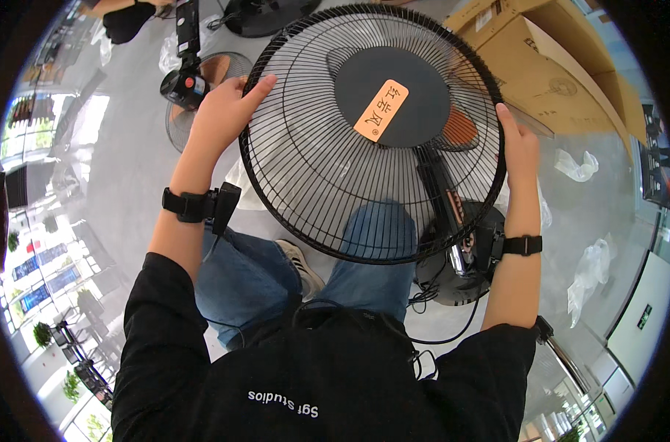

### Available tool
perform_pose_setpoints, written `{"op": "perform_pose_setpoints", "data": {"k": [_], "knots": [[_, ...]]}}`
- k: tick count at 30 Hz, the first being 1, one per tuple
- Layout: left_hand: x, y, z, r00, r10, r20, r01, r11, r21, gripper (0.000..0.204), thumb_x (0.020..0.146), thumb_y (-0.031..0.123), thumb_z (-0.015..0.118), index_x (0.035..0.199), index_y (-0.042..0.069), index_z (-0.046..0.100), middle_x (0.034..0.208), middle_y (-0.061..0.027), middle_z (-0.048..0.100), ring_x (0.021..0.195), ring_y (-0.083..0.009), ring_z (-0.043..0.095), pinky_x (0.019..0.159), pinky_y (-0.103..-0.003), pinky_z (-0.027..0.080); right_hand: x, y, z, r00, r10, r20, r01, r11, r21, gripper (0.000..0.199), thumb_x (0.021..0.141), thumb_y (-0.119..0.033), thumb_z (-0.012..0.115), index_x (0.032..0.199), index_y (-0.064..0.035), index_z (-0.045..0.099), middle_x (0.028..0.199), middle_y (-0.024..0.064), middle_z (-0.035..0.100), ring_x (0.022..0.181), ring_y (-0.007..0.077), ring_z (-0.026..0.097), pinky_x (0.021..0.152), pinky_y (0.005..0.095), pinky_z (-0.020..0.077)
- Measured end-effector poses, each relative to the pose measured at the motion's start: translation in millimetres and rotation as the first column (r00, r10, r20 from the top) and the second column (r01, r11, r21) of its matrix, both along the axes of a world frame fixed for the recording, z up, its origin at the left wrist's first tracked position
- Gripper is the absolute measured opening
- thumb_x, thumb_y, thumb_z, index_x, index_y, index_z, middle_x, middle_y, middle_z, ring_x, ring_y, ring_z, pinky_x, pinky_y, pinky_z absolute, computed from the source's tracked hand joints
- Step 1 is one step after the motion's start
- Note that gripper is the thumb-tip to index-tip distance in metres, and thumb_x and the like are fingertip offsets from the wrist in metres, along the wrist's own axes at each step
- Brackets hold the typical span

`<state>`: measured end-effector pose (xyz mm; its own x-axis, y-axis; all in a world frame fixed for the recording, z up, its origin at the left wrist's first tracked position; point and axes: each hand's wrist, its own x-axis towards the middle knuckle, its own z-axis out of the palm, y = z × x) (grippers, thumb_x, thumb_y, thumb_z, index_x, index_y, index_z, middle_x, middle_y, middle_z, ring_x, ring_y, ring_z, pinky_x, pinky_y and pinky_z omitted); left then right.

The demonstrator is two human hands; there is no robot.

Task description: Assemble the front and back grilles and blades of a pedestal fan.

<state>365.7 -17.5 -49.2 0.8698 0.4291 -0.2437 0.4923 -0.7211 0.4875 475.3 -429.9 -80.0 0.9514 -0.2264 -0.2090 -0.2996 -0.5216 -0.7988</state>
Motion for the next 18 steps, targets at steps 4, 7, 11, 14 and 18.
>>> {"op": "perform_pose_setpoints", "data": {"k": [4, 7, 11, 14, 18], "knots": [[51, -26, -14, 0.991, -0.08, -0.104, 0.084, 0.996, 0.031, 0.096, 0.075, 0.08, 0.05, 0.097, -0.013, 0.062, 0.092, -0.0289, 0.066, 0.096, -0.0387, 0.065, 0.085, -0.043, 0.049, 36, -48, -42, 0.99, 0.044, -0.133, -0.049, 0.998, -0.029, 0.068, 0.082, -0.058, 0.065, 0.088, 0.0096, 0.07, 0.072, 0.0082, 0.063, 0.064, 0.015, 0.056, 0.062, 0.0278, 0.0458], [86, -32, -33, 0.982, -0.101, -0.157, 0.111, 0.992, 0.055, 0.095, 0.075, 0.08, 0.05, 0.095, -0.012, 0.063, 0.09, -0.0282, 0.066, 0.092, -0.0392, 0.066, 0.082, -0.044, 0.05, 48, -60, -84, 0.974, 0.061, -0.218, -0.052, 0.998, 0.045, 0.068, 0.082, -0.058, 0.065, 0.092, 0.0094, 0.07, 0.087, 0.0138, 0.068, 0.08, 0.019, 0.06, 0.076, 0.0304, 0.0463], [131, -43, -48, 0.958, -0.14, -0.251, 0.165, 0.983, 0.084, 0.091, 0.076, 0.078, 0.05, 0.089, -0.011, 0.065, 0.086, -0.0274, 0.067, 0.088, -0.0384, 0.066, 0.079, -0.044, 0.05, 69, -74, -115, 0.933, 0.087, -0.35, 0.029, 0.949, 0.314, 0.064, 0.082, -0.052, 0.068, 0.1, 0.0084, 0.068, 0.092, 0.0105, 0.069, 0.082, 0.0175, 0.06, 0.075, 0.03, 0.0461], [155, -53, -57, 0.934, -0.158, -0.32, 0.189, 0.979, 0.07, 0.087, 0.077, 0.076, 0.05, 0.079, -0.01, 0.065, 0.073, -0.0237, 0.066, 0.077, -0.0346, 0.068, 0.072, -0.041, 0.052, 87, -78, -128, 0.896, 0.058, -0.441, 0.09, 0.947, 0.307, 0.059, 0.081, -0.05, 0.069, 0.099, 0.0054, 0.069, 0.091, 0.0085, 0.069, 0.077, 0.0158, 0.061, 0.069, 0.0299, 0.0469], [182, -53, -75, 0.926, -0.156, -0.344, 0.183, 0.982, 0.048, 0.083, 0.077, 0.074, 0.052, 0.075, -0.008, 0.065, 0.062, -0.0197, 0.063, 0.058, -0.0291, 0.066, 0.059, -0.037, 0.051, 109, -77, -135, 0.86, 0.115, -0.498, 0.065, 0.942, 0.33, 0.058, 0.08, -0.051, 0.07, 0.104, 0.0013, 0.069, 0.094, 0.007, 0.069, 0.08, 0.0167, 0.063, 0.071, 0.0304, 0.0475]]}}
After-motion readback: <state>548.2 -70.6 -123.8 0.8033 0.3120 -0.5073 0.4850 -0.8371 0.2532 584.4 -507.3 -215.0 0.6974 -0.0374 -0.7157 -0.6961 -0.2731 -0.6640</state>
